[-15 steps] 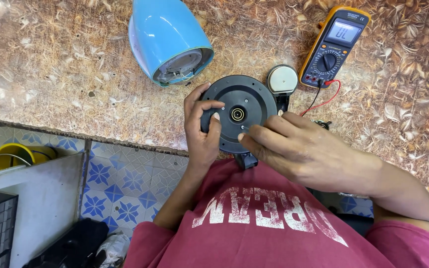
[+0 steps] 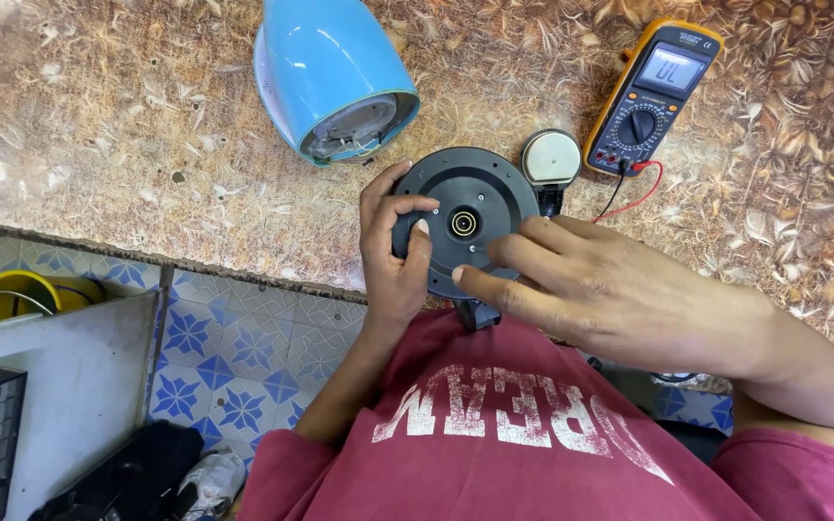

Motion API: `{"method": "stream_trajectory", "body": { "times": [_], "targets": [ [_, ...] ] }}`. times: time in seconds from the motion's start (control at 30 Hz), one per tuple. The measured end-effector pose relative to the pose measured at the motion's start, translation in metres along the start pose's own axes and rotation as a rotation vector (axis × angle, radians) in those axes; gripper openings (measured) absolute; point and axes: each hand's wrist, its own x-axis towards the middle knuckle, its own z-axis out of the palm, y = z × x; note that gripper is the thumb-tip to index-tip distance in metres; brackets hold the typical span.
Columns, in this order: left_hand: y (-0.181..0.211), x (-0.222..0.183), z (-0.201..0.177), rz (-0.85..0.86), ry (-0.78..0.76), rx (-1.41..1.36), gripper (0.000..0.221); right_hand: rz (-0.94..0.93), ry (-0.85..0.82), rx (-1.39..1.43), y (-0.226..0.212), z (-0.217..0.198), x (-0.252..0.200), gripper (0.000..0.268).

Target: Reassembling the heating element, base plate, and handle of an electric kettle using manual tools.

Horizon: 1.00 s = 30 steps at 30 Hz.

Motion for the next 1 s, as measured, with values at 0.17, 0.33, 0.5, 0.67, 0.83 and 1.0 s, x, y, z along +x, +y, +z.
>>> {"method": "stream_trajectory", "body": {
  "times": [0.17,0.33,0.5,0.67,0.83,1.0],
  "targets": [
    [0.001,0.001,0.002,0.024,-0.017,0.003,0.026,0.108,0.02,-0.275,-0.001,0.02,-0.002,0.044],
    [0.0,0.001,0.001,0.01,-0.013,-0.014,0.026,0.167,-0.103,-0.49,-0.002,0.014,-0.003,0.041],
    [0.0,0.002,0.003,0.023,-0.017,-0.013,0.028,0.049,-0.048,-0.191,-0.002,0.014,-0.001,0.081],
    [0.003,0.002,0.003,-0.003,-0.017,0.0,0.028,0.122,-0.062,-0.435,-0.002,0.018,0.0,0.038],
    [0.004,0.002,0.003,-0.007,-0.011,-0.015,0.027,0.034,-0.049,-0.037,-0.004,0.001,0.006,0.061],
    [0.004,0.002,0.006,-0.012,-0.022,-0.012,0.026,0.175,-0.101,-0.54,-0.001,0.023,-0.003,0.034]
  ]
}}
